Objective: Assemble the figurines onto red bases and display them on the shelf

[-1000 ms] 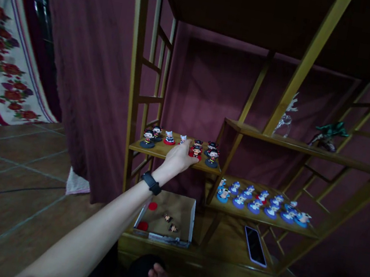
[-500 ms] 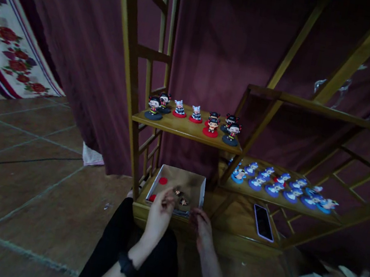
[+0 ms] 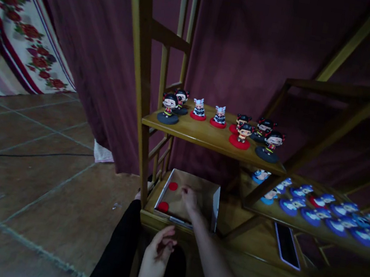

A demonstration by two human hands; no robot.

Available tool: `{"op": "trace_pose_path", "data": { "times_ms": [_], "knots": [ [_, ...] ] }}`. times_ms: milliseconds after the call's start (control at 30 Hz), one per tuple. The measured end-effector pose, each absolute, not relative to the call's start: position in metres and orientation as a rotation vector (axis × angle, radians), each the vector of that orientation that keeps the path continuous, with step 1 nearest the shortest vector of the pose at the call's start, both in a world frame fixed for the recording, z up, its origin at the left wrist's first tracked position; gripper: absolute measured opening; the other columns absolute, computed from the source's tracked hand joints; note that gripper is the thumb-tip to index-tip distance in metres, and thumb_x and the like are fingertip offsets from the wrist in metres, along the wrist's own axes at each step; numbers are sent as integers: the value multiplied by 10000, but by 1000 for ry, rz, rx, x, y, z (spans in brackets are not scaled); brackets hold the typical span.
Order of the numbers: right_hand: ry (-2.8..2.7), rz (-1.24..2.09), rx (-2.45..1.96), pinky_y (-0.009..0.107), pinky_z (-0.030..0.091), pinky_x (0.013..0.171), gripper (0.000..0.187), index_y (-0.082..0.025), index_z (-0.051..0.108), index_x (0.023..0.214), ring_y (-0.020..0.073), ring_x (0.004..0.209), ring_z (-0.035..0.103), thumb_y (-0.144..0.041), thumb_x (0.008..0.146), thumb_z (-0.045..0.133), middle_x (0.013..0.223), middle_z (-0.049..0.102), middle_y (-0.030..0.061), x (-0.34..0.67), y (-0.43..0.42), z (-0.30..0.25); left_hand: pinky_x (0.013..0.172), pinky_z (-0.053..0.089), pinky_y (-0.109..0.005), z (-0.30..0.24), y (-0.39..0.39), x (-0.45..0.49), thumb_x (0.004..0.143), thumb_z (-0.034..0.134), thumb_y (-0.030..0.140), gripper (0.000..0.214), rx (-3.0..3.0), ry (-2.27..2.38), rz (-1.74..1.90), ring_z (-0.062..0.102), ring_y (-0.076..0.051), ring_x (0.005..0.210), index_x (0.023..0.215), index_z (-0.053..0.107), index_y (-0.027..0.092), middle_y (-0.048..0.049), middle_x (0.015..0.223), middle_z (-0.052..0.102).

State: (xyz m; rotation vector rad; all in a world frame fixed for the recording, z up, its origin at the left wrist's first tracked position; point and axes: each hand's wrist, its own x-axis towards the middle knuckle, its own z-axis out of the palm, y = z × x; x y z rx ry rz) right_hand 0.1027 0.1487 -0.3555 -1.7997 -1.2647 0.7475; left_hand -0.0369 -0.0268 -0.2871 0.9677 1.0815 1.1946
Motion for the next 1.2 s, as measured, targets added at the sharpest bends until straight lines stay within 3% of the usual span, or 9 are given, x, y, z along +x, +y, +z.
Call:
{"op": "trace_pose_path", "data": {
  "times_ms": [333, 467, 600, 700, 800, 1033, 1200],
  "knots": [
    [-1499, 539, -1868, 309, 412, 826, 213, -195, 600, 889, 226, 922, 565, -151, 682, 573, 964, 633, 94, 69, 191, -377, 652, 523, -284, -300, -3, -89, 564, 749, 451, 500, 814, 1238, 1126, 649, -210, 732, 966, 670, 166, -98, 882, 689],
    [-1511, 552, -1792, 301, 412, 803, 188, -224, 568, 895, 193, 837, 573, -169, 720, 527, 856, 635, 36, 74, 184, -369, 637, 518, -262, -302, 10, -87, 566, 761, 412, 440, 782, 1221, 1126, 642, -201, 749, 912, 682, 151, -95, 882, 687],
    [-1300, 783, -1626, 290, 434, 727, 111, -237, 542, 856, 172, 755, 579, -265, 753, 514, 786, 620, -1, 83, 154, -348, 678, 532, -276, -299, 29, -75, 558, 786, 315, 407, 601, 1140, 1134, 643, -214, 841, 907, 668, 142, -104, 957, 669],
    [-1099, 1091, -1377, 267, 447, 614, 191, -225, 543, 877, 171, 725, 588, -354, 737, 557, 826, 629, 12, 89, 109, -333, 759, 534, -326, -296, 40, -62, 645, 743, 271, 391, 419, 1079, 1134, 647, -203, 876, 1003, 617, 173, -99, 986, 659],
    [-1064, 1245, -1260, 266, 455, 618, 254, -212, 574, 885, 168, 726, 593, -384, 705, 625, 843, 636, 19, 95, 61, -323, 742, 546, -359, -293, 41, -48, 681, 720, 259, 325, 356, 994, 1033, 664, -192, 784, 970, 606, 162, -93, 916, 671],
    [-1271, 1188, -1388, 292, 456, 722, 258, -213, 646, 906, 179, 801, 602, -410, 794, 524, 840, 657, 21, 113, 34, -309, 731, 564, -346, -297, 30, -31, 681, 693, 148, 180, 390, 939, 1047, 664, -168, 683, 842, 630, 97, -79, 799, 685],
    [-1359, 706, -1760, 292, 440, 754, 230, -211, 632, 941, 177, 838, 601, -294, 831, 448, 937, 653, 46, 136, 78, -314, 717, 573, -315, -300, 31, -43, 716, 602, 19, 139, 298, 1001, 1091, 665, -145, 673, 824, 628, 104, -68, 784, 691]
  ]
}}
